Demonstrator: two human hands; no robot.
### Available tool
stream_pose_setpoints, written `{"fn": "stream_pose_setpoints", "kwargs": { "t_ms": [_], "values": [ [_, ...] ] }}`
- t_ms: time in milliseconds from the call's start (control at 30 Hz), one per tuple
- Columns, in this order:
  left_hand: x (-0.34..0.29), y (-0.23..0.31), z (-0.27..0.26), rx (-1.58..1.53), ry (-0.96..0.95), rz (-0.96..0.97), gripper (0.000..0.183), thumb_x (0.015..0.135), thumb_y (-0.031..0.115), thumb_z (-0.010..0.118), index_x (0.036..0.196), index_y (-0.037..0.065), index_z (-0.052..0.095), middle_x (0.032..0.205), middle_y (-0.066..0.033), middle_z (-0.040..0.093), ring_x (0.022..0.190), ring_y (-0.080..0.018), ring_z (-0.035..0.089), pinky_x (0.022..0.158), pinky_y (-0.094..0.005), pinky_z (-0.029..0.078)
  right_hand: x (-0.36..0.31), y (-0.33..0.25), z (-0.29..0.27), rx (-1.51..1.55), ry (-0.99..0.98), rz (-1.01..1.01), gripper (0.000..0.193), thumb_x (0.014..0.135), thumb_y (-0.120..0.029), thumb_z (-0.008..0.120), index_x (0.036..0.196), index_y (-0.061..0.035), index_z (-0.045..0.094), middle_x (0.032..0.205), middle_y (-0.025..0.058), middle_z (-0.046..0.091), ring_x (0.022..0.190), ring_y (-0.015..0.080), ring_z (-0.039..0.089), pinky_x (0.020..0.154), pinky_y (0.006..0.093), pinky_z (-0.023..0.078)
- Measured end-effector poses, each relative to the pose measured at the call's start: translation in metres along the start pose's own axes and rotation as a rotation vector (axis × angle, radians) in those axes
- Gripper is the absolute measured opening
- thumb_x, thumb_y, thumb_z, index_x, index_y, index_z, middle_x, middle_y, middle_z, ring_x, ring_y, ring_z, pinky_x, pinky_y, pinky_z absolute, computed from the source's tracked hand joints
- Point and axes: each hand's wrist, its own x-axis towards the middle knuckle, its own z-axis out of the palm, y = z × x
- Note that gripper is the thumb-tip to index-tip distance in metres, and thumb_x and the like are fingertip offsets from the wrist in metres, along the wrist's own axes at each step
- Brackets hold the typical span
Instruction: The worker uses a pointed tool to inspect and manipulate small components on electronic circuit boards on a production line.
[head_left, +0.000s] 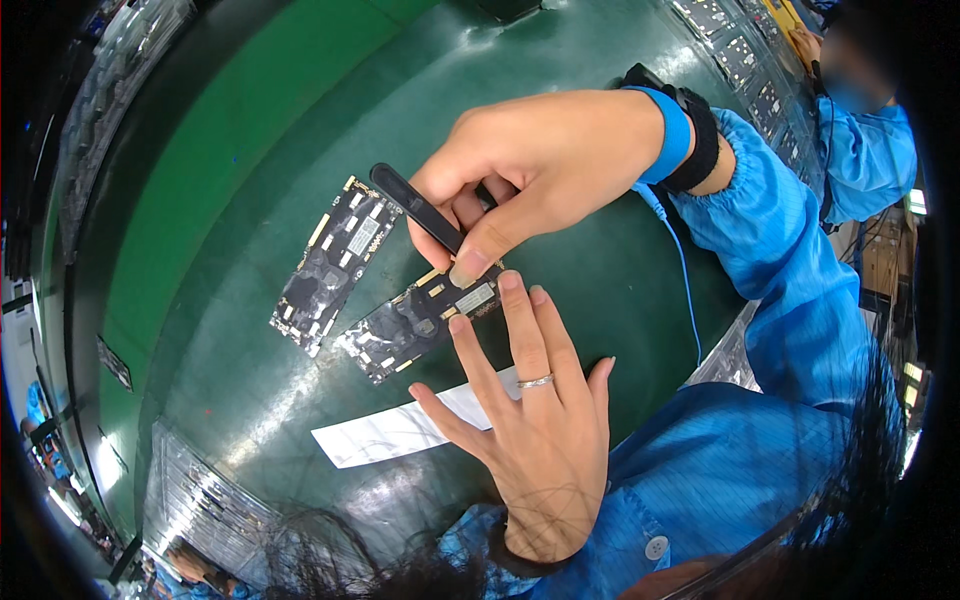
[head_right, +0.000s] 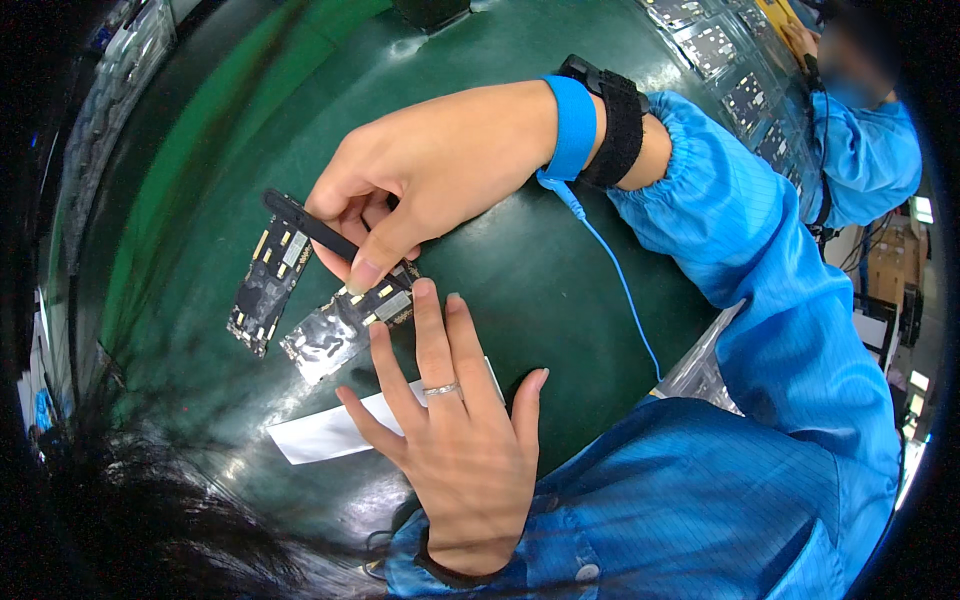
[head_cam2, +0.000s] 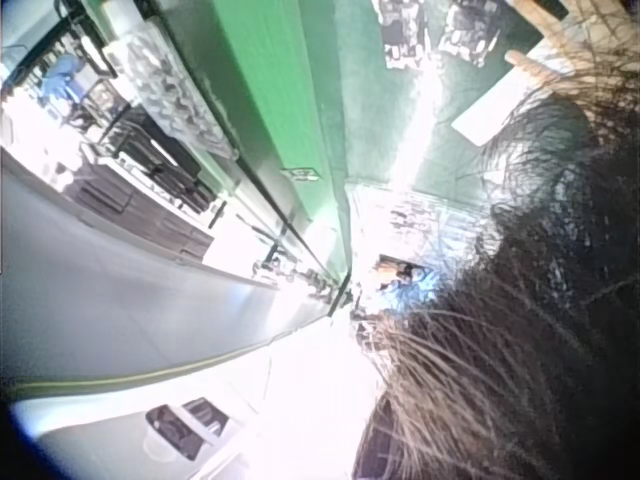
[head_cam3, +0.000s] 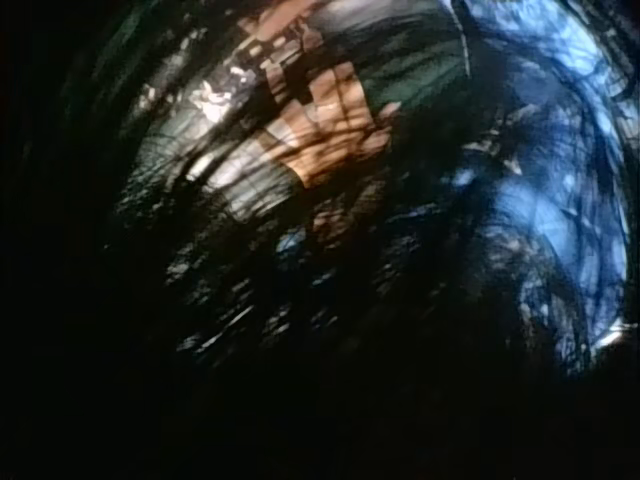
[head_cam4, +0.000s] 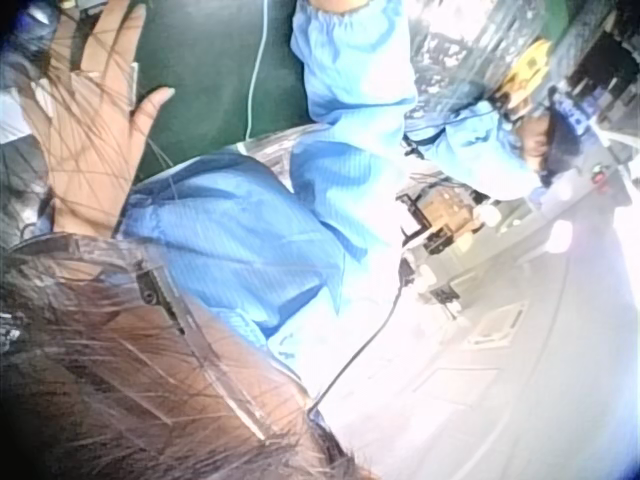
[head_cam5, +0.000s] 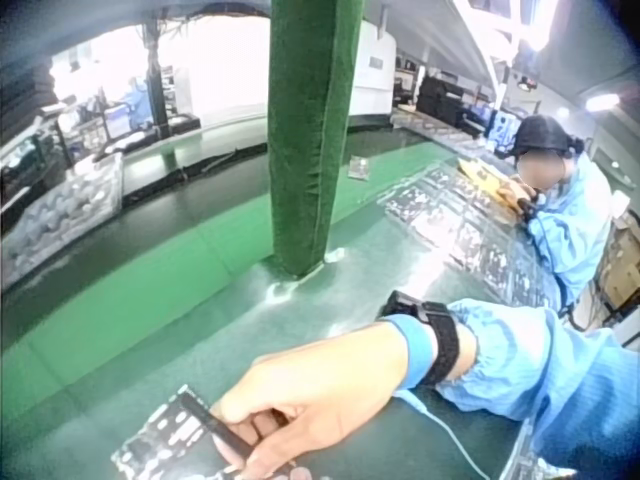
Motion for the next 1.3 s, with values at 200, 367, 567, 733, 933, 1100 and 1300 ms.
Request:
{"fn": "stream_pose_setpoints", "kwargs": {
  "t_ms": [200,367,567,733,933,1100,1300],
  "values": [
    [-0.0011,0.0007,0.0011,-0.001,0.0,-0.01,0.086,0.077,0.054,0.085,0.147,0.011,0.06,0.167,-0.0034,0.041,0.15,-0.0432,0.038,0.112,-0.0835,0.025,0.0024,0.0014,0.0069,0.161,0.042,-0.103,0.021,0.101,-0.017,0.074,0.111,-0.0001,0.069,0.076,0.0011,0.069,0.062,0.0026,0.058,0.053,0.0237,0.041],
    [-0.0013,0.0,0.0021,-0.014,0.0,-0.013,0.087,0.077,0.054,0.085,0.148,0.011,0.059,0.167,-0.0022,0.041,0.151,-0.0425,0.037,0.113,-0.083,0.024,-0.0029,-0.0018,0.004,0.108,0.109,0.042,0.028,0.102,-0.025,0.072,0.107,0.0018,0.069,0.084,0.0015,0.067,0.072,0.0066,0.061,0.061,0.0241,0.048],
    [-0.0017,-0.0002,0.0019,-0.025,-0.012,-0.026,0.087,0.079,0.054,0.083,0.15,0.012,0.057,0.168,-0.0011,0.04,0.151,-0.0419,0.037,0.113,-0.0825,0.024,-0.0019,-0.0017,0.0045,0.009,0.096,0.057,0.026,0.101,-0.025,0.073,0.104,0.0012,0.07,0.079,0.0022,0.065,0.069,0.0082,0.06,0.06,0.0256,0.047],
    [-0.0023,-0.0001,0.0028,-0.038,-0.018,-0.025,0.087,0.078,0.054,0.083,0.15,0.012,0.057,0.168,-0.0015,0.039,0.152,-0.0428,0.036,0.114,-0.0823,0.023,0.0002,0.0015,0.0064,0.025,0.106,-0.027,0.018,0.1,-0.015,0.075,0.103,0.0018,0.07,0.071,0.0029,0.066,0.06,0.0055,0.058,0.052,0.0246,0.042],
    [-0.0029,0.0003,0.0076,-0.011,0.002,-0.019,0.089,0.076,0.055,0.085,0.149,0.012,0.058,0.168,-0.0019,0.039,0.153,-0.0441,0.034,0.114,-0.0819,0.024,0.0003,0.0034,0.0064,0.093,0.082,-0.038,0.024,0.101,-0.019,0.073,0.103,0.0039,0.069,0.083,0.0052,0.069,0.069,0.0102,0.062,0.063,0.0262,0.049],
    [-0.0035,0.0003,0.0091,0.011,0.008,-0.018,0.089,0.075,0.057,0.085,0.148,0.013,0.058,0.168,-0.0015,0.039,0.153,-0.0444,0.034,0.114,-0.0817,0.024,0.0007,0.0035,0.0063,0.096,0.084,-0.006,0.023,0.101,-0.019,0.073,0.104,0.0034,0.069,0.084,0.0053,0.07,0.07,0.0109,0.063,0.063,0.0266,0.05],
    [-0.0024,-0.0007,0.0075,0.023,-0.008,-0.017,0.089,0.076,0.058,0.084,0.149,0.013,0.058,0.168,-0.0006,0.039,0.153,-0.0442,0.034,0.115,-0.0809,0.023,0.0023,0.0039,0.0063,0.071,0.074,-0.008,0.023,0.101,-0.019,0.073,0.103,0.0034,0.069,0.084,0.0058,0.07,0.07,0.0113,0.064,0.062,0.0267,0.05]
  ]
}}
